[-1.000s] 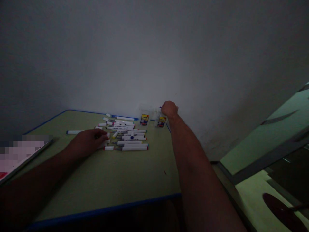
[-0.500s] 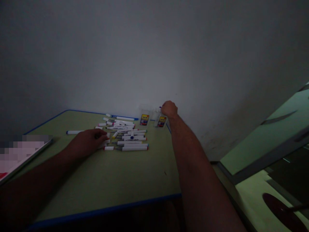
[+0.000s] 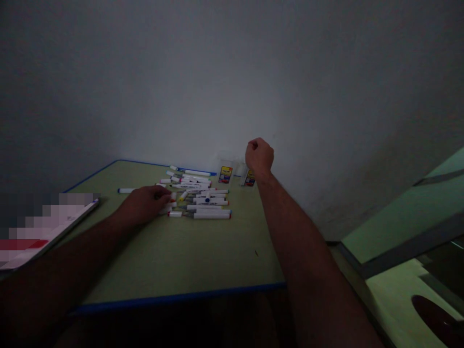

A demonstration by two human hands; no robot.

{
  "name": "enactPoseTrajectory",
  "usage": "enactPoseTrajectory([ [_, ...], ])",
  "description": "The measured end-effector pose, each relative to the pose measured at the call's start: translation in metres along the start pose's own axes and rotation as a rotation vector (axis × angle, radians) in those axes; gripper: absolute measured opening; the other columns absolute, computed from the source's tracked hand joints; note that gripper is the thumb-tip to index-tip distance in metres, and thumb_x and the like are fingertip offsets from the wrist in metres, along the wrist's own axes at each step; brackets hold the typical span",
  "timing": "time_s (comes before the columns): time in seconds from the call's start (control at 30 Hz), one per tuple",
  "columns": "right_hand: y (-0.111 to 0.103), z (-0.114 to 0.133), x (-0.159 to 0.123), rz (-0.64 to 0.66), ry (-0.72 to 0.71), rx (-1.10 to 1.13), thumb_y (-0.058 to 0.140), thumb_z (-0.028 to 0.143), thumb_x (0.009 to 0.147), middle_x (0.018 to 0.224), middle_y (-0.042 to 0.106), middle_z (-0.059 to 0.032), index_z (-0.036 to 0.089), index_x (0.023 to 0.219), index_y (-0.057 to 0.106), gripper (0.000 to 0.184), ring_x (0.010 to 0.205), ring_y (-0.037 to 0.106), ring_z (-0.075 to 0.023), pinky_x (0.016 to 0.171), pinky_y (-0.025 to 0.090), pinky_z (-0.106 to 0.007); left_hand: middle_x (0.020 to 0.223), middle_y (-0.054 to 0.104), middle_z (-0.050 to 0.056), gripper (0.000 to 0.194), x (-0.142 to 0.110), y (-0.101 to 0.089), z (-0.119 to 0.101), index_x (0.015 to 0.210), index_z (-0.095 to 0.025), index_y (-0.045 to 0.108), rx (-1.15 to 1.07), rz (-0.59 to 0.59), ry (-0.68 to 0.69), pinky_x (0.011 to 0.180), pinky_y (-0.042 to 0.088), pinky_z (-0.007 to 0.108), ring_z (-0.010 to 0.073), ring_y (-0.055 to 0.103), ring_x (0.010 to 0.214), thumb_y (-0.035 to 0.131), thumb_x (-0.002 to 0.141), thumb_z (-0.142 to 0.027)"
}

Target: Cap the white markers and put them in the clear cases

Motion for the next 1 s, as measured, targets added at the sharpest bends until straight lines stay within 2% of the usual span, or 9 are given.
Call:
enactPoseTrajectory([
  [0.1,0.005,0.024,-0.032,0.077,-0.017,0.167,0.058,0.023,0.083,0.078,0.073,-0.0048,0.018,0.086,0.074,0.017,0.074,0.065,-0.0194,0.075,0.05,-0.034,0.108,0.079,0.011,0.034,0.0,-0.004,0.003,0.102,-0.02,0.079,-0.003,-0.027,-0.019,0.087,0.052,0.038,0.0285,0.071,0.097,0.05,0.09,-0.033],
  [0.2,0.014,0.036,-0.068,0.179,-0.018,0.249,0.061,0.027,0.083,0.066,0.067,-0.0009,0.018,0.084,0.074,0.016,0.066,0.062,-0.0173,0.072,0.049,-0.032,0.109,0.079,0.012,0.033,0.0,-0.012,0.01,0.105,-0.019,0.079,-0.014,-0.063,-0.05,0.089,0.052,0.039,0.0287,0.071,0.098,0.052,0.089,-0.031],
  [0.27,0.023,0.037,-0.088,0.266,-0.021,0.295,0.062,0.026,0.083,0.068,0.069,-0.0011,0.018,0.086,0.075,0.015,0.067,0.063,-0.0169,0.072,0.05,-0.032,0.111,0.078,0.012,0.032,-0.001,-0.019,0.016,0.105,-0.021,0.079,-0.015,-0.084,-0.079,0.09,0.052,0.04,0.0292,0.071,0.1,0.054,0.089,-0.031],
  [0.33,0.03,0.031,-0.102,0.352,-0.006,0.35,0.061,0.022,0.083,0.078,0.074,-0.0032,0.019,0.09,0.076,0.016,0.073,0.067,-0.0174,0.075,0.052,-0.032,0.111,0.078,0.012,0.031,-0.002,-0.025,0.02,0.105,-0.023,0.08,-0.011,-0.104,-0.103,0.09,0.052,0.041,0.0297,0.071,0.1,0.055,0.089,-0.033],
  [0.43,0.036,0.017,-0.112,0.45,0.03,0.333,0.06,0.016,0.082,0.092,0.078,-0.0058,0.019,0.092,0.076,0.019,0.083,0.07,-0.0186,0.08,0.053,-0.033,0.107,0.079,0.012,0.032,-0.004,-0.029,0.023,0.106,-0.022,0.08,-0.014,-0.112,-0.126,0.087,0.053,0.039,0.0287,0.071,0.096,0.056,0.088,-0.034],
  [0.57,0.039,0.011,-0.116,0.565,0.004,0.226,0.064,0.015,0.081,0.088,0.077,-0.0062,0.017,0.091,0.078,0.017,0.078,0.069,-0.0187,0.076,0.052,-0.032,0.104,0.079,0.01,0.033,-0.005,-0.032,0.024,0.108,-0.021,0.08,-0.012,-0.12,-0.146,0.084,0.052,0.036,0.0257,0.071,0.09,0.058,0.087,-0.033],
  [0.77,0.042,0.034,-0.131,0.692,-0.217,0.176,0.067,0.019,0.084,0.083,0.076,-0.0056,0.017,0.091,0.079,0.014,0.075,0.067,-0.0168,0.072,0.047,-0.028,0.098,0.078,0.014,0.038,-0.006,-0.034,0.035,0.114,-0.014,0.078,-0.042,-0.13,-0.218,0.08,0.051,0.035,0.0241,0.07,0.084,0.057,0.086,-0.029],
  [0.9,0.048,0.051,-0.15,0.833,-0.366,0.148,0.069,0.017,0.082,0.084,0.076,-0.0043,0.018,0.09,0.079,0.012,0.074,0.067,-0.0147,0.071,0.045,-0.025,0.097,0.078,0.015,0.038,-0.006,-0.033,0.035,0.114,-0.013,0.079,-0.048,-0.127,-0.206,0.08,0.051,0.035,0.0238,0.07,0.083,0.058,0.087,-0.029],
  [1.0,0.049,0.058,-0.16,0.916,-0.42,0.118,0.07,0.017,0.081,0.081,0.076,-0.0023,0.019,0.088,0.079,0.011,0.072,0.066,-0.0134,0.069,0.044,-0.024,0.096,0.078,0.014,0.037,-0.006,-0.032,0.032,0.113,-0.012,0.079,-0.036,-0.123,-0.189,0.079,0.051,0.035,0.0229,0.069,0.082,0.058,0.086,-0.028],
])
Point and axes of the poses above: each hand's wrist, its own x-axis towards the middle knuckle, its own y-axis out of the palm, z = x × y, the point moved 9 cm from there along x, towards the middle knuckle
